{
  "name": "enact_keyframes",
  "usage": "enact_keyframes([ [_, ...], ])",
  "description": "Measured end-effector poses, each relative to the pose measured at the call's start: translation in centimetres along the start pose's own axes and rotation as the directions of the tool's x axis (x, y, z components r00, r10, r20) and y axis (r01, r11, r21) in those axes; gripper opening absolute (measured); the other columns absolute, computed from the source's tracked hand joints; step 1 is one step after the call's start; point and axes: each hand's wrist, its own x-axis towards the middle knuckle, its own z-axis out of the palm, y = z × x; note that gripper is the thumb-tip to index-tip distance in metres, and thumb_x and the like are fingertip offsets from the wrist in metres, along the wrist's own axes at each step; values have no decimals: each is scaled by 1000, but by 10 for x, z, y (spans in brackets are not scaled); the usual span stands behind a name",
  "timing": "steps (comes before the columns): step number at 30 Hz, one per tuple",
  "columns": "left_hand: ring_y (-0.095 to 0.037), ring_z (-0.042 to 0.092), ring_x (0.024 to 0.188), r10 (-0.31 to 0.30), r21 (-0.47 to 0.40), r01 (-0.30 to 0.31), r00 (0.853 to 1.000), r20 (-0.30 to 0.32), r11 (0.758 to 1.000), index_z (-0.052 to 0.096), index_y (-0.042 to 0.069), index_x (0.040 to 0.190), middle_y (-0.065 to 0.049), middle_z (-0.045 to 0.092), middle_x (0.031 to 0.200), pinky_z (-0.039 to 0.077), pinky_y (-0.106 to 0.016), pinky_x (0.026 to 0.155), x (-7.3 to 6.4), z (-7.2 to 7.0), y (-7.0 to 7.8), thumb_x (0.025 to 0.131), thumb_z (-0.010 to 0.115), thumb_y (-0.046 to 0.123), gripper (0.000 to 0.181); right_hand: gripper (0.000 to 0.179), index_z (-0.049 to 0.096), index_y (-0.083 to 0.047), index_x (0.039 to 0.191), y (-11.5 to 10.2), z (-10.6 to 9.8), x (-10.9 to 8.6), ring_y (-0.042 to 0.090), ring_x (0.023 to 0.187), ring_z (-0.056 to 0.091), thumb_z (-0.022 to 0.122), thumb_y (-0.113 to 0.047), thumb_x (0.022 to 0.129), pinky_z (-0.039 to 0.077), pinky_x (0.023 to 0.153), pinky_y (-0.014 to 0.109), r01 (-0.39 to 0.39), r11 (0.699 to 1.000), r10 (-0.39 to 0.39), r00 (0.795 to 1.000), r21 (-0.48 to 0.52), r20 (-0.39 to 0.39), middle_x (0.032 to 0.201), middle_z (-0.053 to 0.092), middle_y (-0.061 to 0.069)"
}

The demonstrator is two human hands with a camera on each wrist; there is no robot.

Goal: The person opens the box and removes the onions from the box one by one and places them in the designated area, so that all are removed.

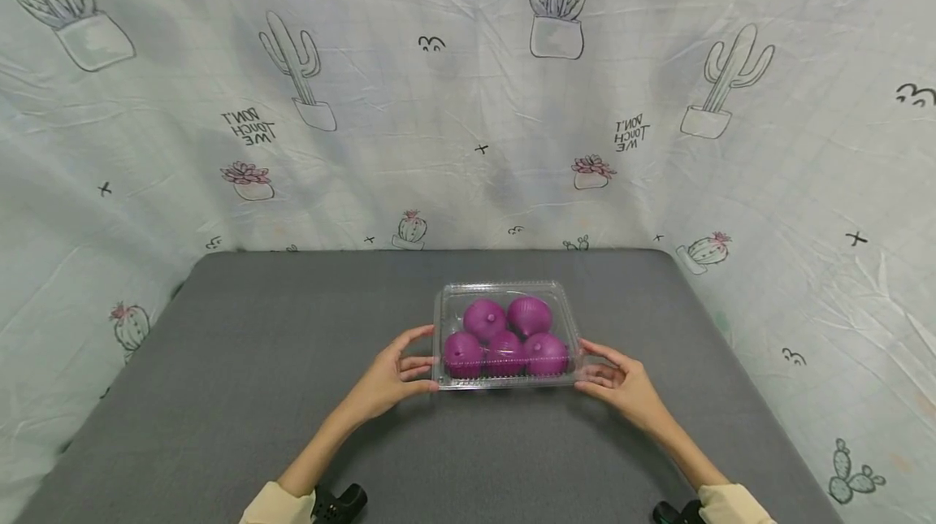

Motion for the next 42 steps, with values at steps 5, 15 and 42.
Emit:
enact_keyframes([
  [5,-36,57,114,-85,-8,85,996,-36,996,37,-3,141,-27,36,142,53,-31,85,-2,3,0,79,78,6,75,57,39,22,131,3,-1,0,12,95,66,64,18,80,55,76,26,-5,999,4,1000,35,8,122,58,4],
  [15,-24,62,101,-65,-44,64,998,-7,997,33,-10,142,-29,47,131,54,-27,82,-5,5,-3,81,76,4,76,54,39,23,129,3,0,1,13,94,66,62,21,80,56,75,27,18,997,-19,1000,74,17,122,59,7],
  [42,-20,63,101,-152,-314,154,988,32,937,24,0,149,-24,46,129,53,-32,85,-10,10,-15,83,70,-4,81,54,37,25,129,-1,-4,0,15,95,67,62,19,82,56,76,29,-6,995,1,999,98,46,120,59,10],
])
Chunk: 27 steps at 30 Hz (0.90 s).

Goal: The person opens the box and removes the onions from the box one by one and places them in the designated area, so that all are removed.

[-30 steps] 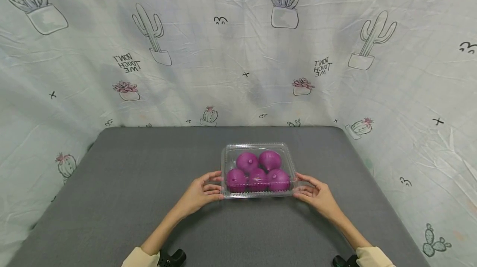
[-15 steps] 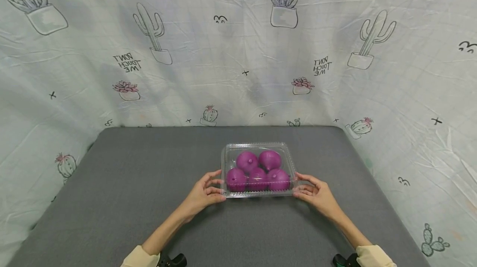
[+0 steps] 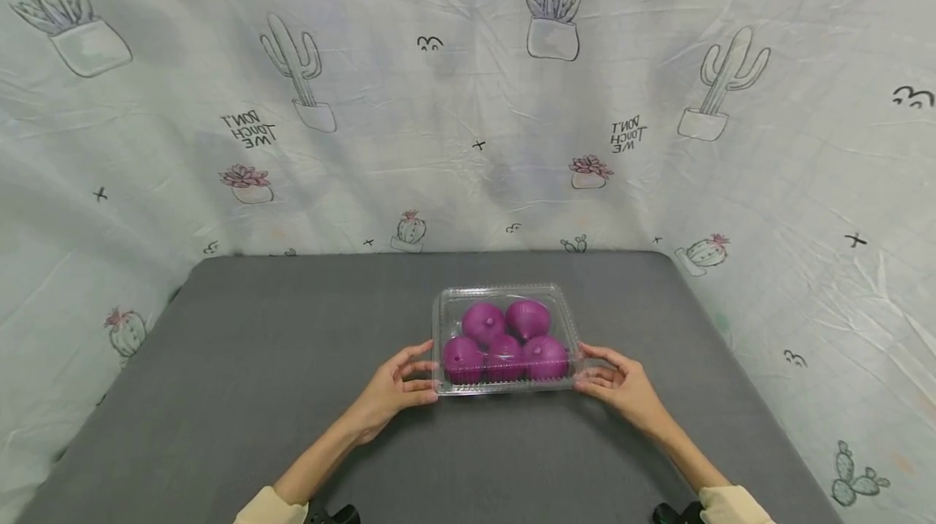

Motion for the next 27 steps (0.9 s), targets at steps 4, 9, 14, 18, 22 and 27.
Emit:
enact_keyframes([
  [4,-24,64,103,9,-16,-8,999,42,1000,22,0,150,-25,45,129,53,-34,86,1,-2,-2,84,69,-4,81,53,37,25,129,1,-2,-3,16,95,67,62,19,82,56,76,29,3,1000,-3,1000,13,-3,120,59,11],
  [9,-26,64,101,18,-14,-18,999,45,1000,23,1,150,-26,45,129,53,-33,86,1,-4,-4,84,69,-5,80,54,36,25,129,4,-2,-3,15,96,67,62,18,82,55,77,28,-1,1000,1,1000,20,0,121,58,8],
  [14,-28,64,103,18,9,-19,999,44,1000,23,4,150,-27,45,129,52,-35,88,0,-7,-6,86,67,-3,78,53,37,25,128,5,0,-1,14,95,67,62,19,81,55,77,28,-5,999,6,1000,38,-6,122,59,5],
  [18,-24,63,103,14,6,-14,999,47,1000,21,5,151,-24,49,126,52,-33,87,-2,-7,-6,88,65,-2,77,52,37,25,127,5,1,0,14,95,67,62,20,81,55,77,27,4,999,-3,1000,45,-4,123,59,5],
  [22,-22,63,99,-3,-16,3,1000,21,1000,22,7,151,-20,51,124,52,-30,85,-3,-4,-6,88,65,-3,77,52,38,26,126,5,1,0,14,95,67,62,21,80,55,77,27,10,999,-10,1000,47,-4,122,60,6],
  [27,-20,63,97,-68,-104,63,996,-50,993,23,2,144,-12,53,114,52,-33,87,-6,10,-2,91,62,0,66,53,36,26,127,4,1,1,14,95,67,61,21,81,55,76,27,7,999,-7,1000,51,-3,121,59,7],
])
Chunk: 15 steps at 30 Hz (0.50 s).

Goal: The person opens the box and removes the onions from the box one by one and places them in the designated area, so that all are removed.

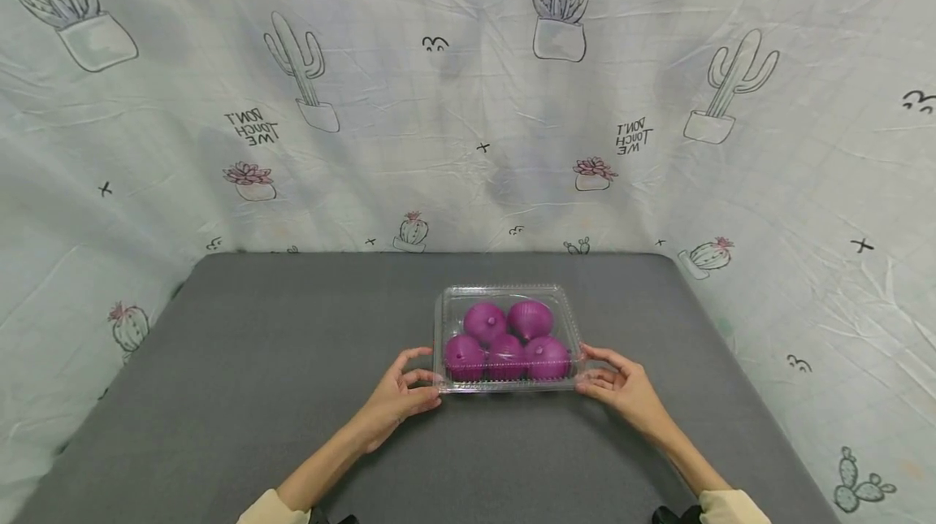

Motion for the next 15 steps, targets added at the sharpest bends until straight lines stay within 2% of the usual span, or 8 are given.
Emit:
enact_keyframes([
  [4,-19,64,99,-42,-147,31,997,-68,989,34,-7,126,-6,57,104,52,-34,88,-2,13,2,93,57,0,41,54,35,26,127,0,1,1,15,94,67,61,21,80,55,76,27,-3,1000,3,1000,7,-3,120,59,8],
  [8,-17,64,101,-88,-286,58,992,-90,956,50,0,114,-4,60,104,51,-34,90,-4,19,2,94,53,-1,20,53,35,26,127,0,1,2,15,94,67,60,22,81,55,76,27,-2,1000,2,1000,20,-2,121,59,8],
  [11,-16,64,102,-109,-341,77,991,-77,937,56,5,108,-4,62,105,50,-33,92,-4,21,2,96,53,0,14,53,36,26,127,1,2,2,15,94,67,60,23,80,55,76,27,2,999,-2,1000,35,-8,122,59,8],
  [15,-15,66,97,-128,-368,84,987,-95,926,57,8,104,-3,64,101,52,-31,89,-3,23,0,96,52,1,12,52,38,26,126,1,2,3,15,93,67,60,23,80,55,76,27,6,999,-6,1000,38,-14,122,59,8],
])
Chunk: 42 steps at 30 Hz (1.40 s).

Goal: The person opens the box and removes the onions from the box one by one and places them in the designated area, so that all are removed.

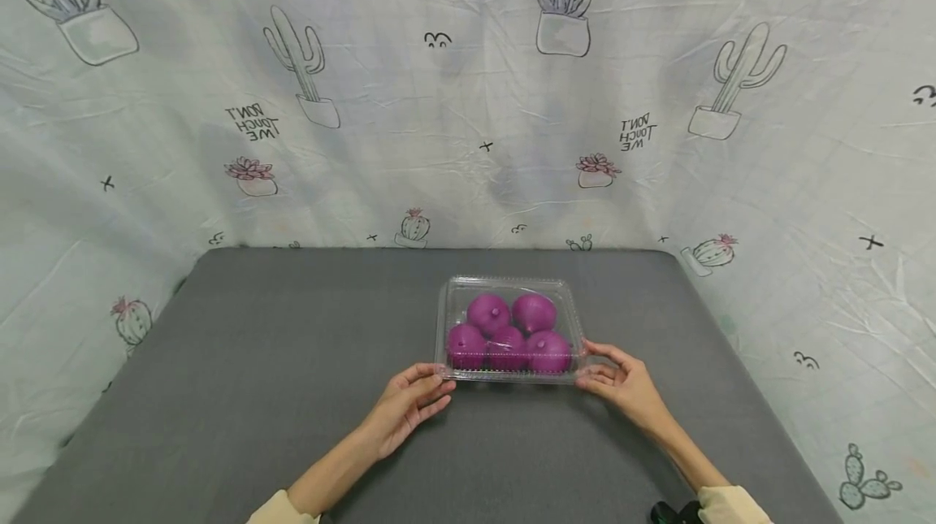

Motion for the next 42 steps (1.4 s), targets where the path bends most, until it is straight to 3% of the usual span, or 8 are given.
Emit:
enact_keyframes([
  [5,-14,68,89,6,-26,-7,998,-62,1000,56,9,100,-3,65,95,54,-28,83,1,3,-4,95,51,0,12,52,38,25,126,1,-1,0,15,92,67,61,23,79,56,75,27,-11,1000,10,1000,-23,-11,119,60,9],
  [17,-14,68,84,92,-36,-99,982,-166,994,59,6,94,-4,66,89,54,-25,79,4,8,-10,94,51,-3,12,52,39,26,125,1,-1,3,15,92,67,63,21,79,56,76,28,-13,999,12,1000,-47,-19,116,61,10],
  [23,-14,68,85,105,41,-99,976,-190,994,58,4,97,-5,67,90,54,-25,79,3,11,-10,92,53,-2,8,52,39,26,125,1,-1,3,15,91,68,63,22,78,56,75,28,-12,999,12,1000,-30,-21,116,61,11],
  [27,-11,65,81,152,138,-120,957,-249,983,53,1,107,-5,66,91,53,-24,75,2,15,-11,92,56,0,15,52,38,27,124,2,0,2,15,91,68,63,22,78,56,75,28,-25,1000,24,999,-14,-26,116,62,11],
  [33,-6,48,61,211,206,-152,928,-306,967,44,4,123,-3,63,84,43,-20,57,2,18,-12,90,56,-1,35,52,37,28,123,1,3,3,16,91,68,63,20,79,56,74,28,-38,999,37,999,-20,-31,116,62,10],
  [42,-2,36,53,235,195,-175,908,-348,965,46,-7,128,-2,65,79,33,-16,50,2,22,-10,87,59,-4,43,52,37,28,123,2,4,4,16,91,68,62,22,79,56,74,28,-7,1000,7,1000,-9,-19,115,62,10],
])
